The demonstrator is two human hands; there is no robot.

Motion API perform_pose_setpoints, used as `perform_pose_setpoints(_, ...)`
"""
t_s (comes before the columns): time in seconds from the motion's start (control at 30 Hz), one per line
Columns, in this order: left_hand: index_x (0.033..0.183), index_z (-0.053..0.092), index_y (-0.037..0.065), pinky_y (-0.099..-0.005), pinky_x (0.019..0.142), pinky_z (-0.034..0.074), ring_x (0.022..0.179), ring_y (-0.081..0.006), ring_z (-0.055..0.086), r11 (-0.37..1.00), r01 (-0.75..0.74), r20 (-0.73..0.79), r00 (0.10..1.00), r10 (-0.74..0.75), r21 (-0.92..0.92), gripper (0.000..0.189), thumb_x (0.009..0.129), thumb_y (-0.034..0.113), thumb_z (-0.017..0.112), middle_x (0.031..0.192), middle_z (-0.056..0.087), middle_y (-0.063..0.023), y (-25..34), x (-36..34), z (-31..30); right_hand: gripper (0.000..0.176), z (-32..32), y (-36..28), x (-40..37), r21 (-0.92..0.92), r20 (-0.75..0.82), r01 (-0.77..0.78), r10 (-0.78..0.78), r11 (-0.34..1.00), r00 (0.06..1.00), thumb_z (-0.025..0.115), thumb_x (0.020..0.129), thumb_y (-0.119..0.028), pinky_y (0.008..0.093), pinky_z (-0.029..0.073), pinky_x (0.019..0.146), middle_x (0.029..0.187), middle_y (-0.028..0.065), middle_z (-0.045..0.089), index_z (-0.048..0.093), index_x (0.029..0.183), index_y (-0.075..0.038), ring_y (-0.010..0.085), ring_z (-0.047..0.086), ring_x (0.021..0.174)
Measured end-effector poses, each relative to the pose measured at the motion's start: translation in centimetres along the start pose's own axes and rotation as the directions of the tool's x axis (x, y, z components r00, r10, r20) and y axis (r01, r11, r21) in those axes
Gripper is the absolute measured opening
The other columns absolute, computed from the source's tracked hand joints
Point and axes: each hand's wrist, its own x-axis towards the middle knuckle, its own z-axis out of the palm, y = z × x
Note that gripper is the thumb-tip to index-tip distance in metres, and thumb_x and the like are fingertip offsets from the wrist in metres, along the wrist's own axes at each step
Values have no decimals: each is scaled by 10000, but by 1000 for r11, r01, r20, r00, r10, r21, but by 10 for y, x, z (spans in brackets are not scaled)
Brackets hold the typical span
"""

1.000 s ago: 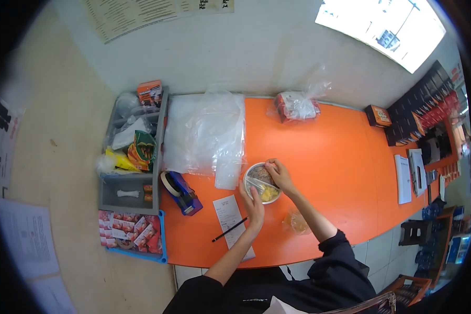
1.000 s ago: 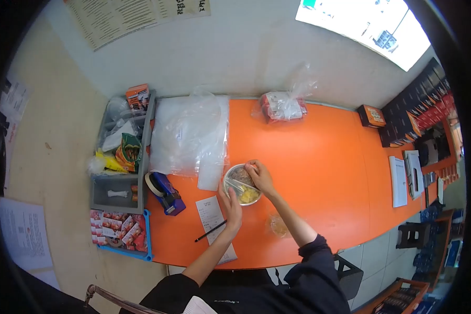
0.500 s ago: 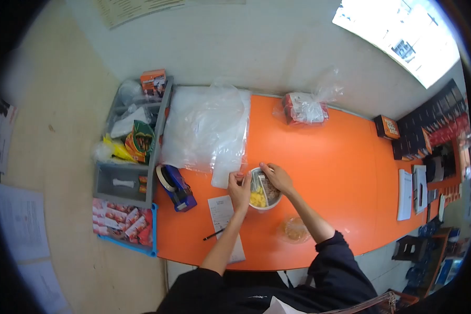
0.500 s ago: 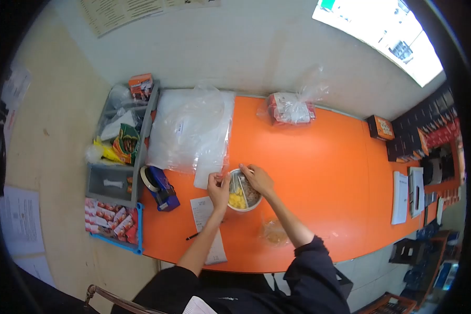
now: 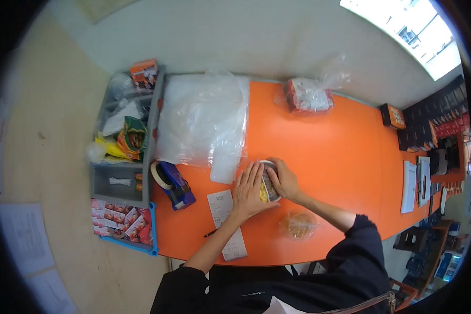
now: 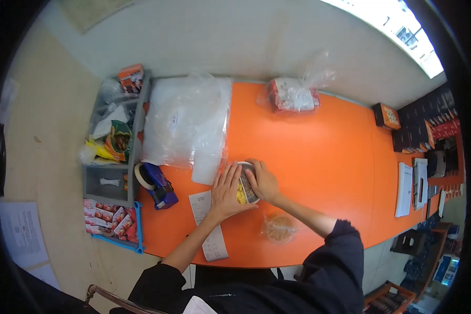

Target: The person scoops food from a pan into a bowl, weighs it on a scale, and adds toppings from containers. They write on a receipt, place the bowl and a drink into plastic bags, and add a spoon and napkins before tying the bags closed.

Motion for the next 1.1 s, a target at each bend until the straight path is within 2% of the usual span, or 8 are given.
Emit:
perform_pose_setpoints(0.47,1395,191,24,-518,1042,215,1329,-380,231,998,-67,-268,961,63,-6,1156,558,609,732,1427,240,-232,-3,-6,16,449,13,-15,53,-354,36,7,6,935,999,506,873,-384,444,416,807,965,145,560,477,1250,-143,287,550,927)
perform_pose_setpoints(0.67,1376,195,24,-568,1057,100,1345,-430,88,987,88,-141,984,-108,-137,977,705,566,653,1440,160,-232,4,-5,-4,282,7,-82,108,-108,-110,460,-471,881,875,590,800,-167,423,421,804,948,144,566,578,1076,-109,309,540,918)
perform_pose_setpoints(0.73,1332,279,47,-570,1054,101,1325,-455,108,982,33,-334,938,-94,-184,797,764,478,635,1414,184,-246,-22,-19,16,274,25,-113,161,134,216,455,-475,880,853,594,775,-84,416,439,814,985,134,576,586,1047,-110,316,551,939)
perform_pose_setpoints(0.77,1309,321,59,-571,1052,102,1315,-467,118,979,-3,-422,902,-86,-205,707,793,434,626,1401,197,-254,-34,-21,21,251,53,-109,193,-179,21,686,-694,706,720,599,787,-126,418,456,799,994,114,584,604,1037,-142,295,575,945)
perform_pose_setpoints(0.87,1273,348,64,-565,1043,126,1305,-464,119,979,130,-582,789,-198,-156,590,806,266,647,1386,184,-253,-36,-10,-29,238,82,-98,228,-354,366,539,-418,764,832,614,778,-150,409,482,736,951,72,606,627,1013,-183,271,598,902)
perform_pose_setpoints(0.93,1306,328,74,-542,1048,128,1312,-444,98,964,160,-658,707,-261,-211,626,801,237,660,1402,144,-256,-56,4,-59,231,72,-107,236,-274,688,547,-236,791,687,623,771,-157,403,485,720,940,57,614,639,998,-194,262,598,909)
perform_pose_setpoints(1.03,1400,229,95,-442,1006,291,1273,-329,276,925,143,-713,599,-365,-353,759,792,182,675,1411,205,-218,-77,40,-103,237,28,-141,209,-202,580,474,-285,857,763,638,744,-129,390,483,772,942,57,626,658,961,-223,242,604,929)
perform_pose_setpoints(1.1,1408,227,80,-351,900,394,1186,-241,398,562,40,-367,720,-589,-826,755,787,127,653,1383,294,-166,-90,59,-129,229,-9,-165,178,-184,478,424,-297,887,827,647,735,-132,378,478,778,970,46,626,669,938,-234,245,599,946)
